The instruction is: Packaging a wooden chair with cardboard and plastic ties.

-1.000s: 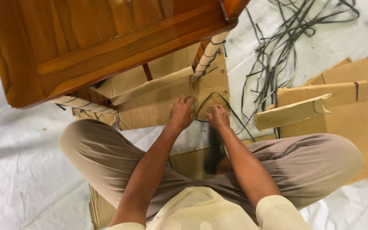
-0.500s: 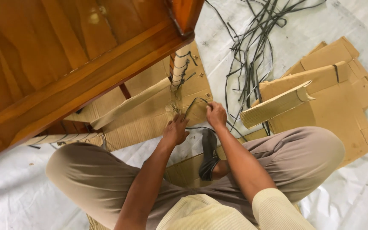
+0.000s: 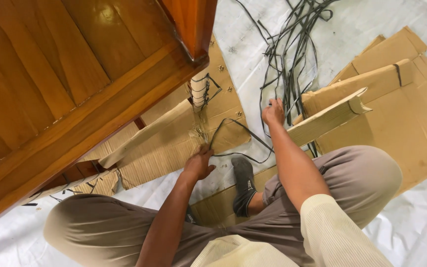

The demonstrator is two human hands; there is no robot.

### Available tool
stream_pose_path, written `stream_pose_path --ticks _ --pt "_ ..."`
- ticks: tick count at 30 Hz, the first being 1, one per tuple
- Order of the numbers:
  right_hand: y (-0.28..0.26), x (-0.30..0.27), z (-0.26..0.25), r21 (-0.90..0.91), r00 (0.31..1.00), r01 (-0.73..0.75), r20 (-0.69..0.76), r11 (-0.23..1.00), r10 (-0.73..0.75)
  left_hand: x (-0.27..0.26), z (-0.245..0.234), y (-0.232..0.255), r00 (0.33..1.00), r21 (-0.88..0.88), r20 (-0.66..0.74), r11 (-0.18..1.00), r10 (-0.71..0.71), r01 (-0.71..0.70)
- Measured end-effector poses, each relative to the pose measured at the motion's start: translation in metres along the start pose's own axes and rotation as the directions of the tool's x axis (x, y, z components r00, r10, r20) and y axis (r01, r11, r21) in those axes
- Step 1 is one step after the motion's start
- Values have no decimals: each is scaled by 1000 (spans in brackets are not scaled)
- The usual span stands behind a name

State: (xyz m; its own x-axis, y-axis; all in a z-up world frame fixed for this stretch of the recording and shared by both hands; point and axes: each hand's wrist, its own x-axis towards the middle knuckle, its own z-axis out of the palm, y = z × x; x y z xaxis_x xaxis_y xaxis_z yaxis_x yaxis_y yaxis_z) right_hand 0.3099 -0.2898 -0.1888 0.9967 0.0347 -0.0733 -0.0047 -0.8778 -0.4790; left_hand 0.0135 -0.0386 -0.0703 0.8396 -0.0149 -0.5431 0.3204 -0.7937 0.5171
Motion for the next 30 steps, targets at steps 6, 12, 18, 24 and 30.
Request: stream_pose_path --ticks 6,12,18,24,30 --pt "-12 -17 8 9 999 -27 -28 1000 27 2 4 -3 999 -34 -31 999 21 -22" --pt "-84 -108 0 261 969 152 -227 953 -93 -11 -16 9 977 -106 -214 994 7 -30" --pt "-168 -217 -31 345 890 456 -190 820 -415 14 -14 3 850 -390 -523 905 -64 -172" --pt "-208 -276 -63 652 832 363 94 665 -547 18 -32 -5 827 -793 -453 575 -333 -203" --pt "-197 -271 -50 660 830 278 201 698 -521 4 -45 -6 777 -834 -456 515 -434 -201"
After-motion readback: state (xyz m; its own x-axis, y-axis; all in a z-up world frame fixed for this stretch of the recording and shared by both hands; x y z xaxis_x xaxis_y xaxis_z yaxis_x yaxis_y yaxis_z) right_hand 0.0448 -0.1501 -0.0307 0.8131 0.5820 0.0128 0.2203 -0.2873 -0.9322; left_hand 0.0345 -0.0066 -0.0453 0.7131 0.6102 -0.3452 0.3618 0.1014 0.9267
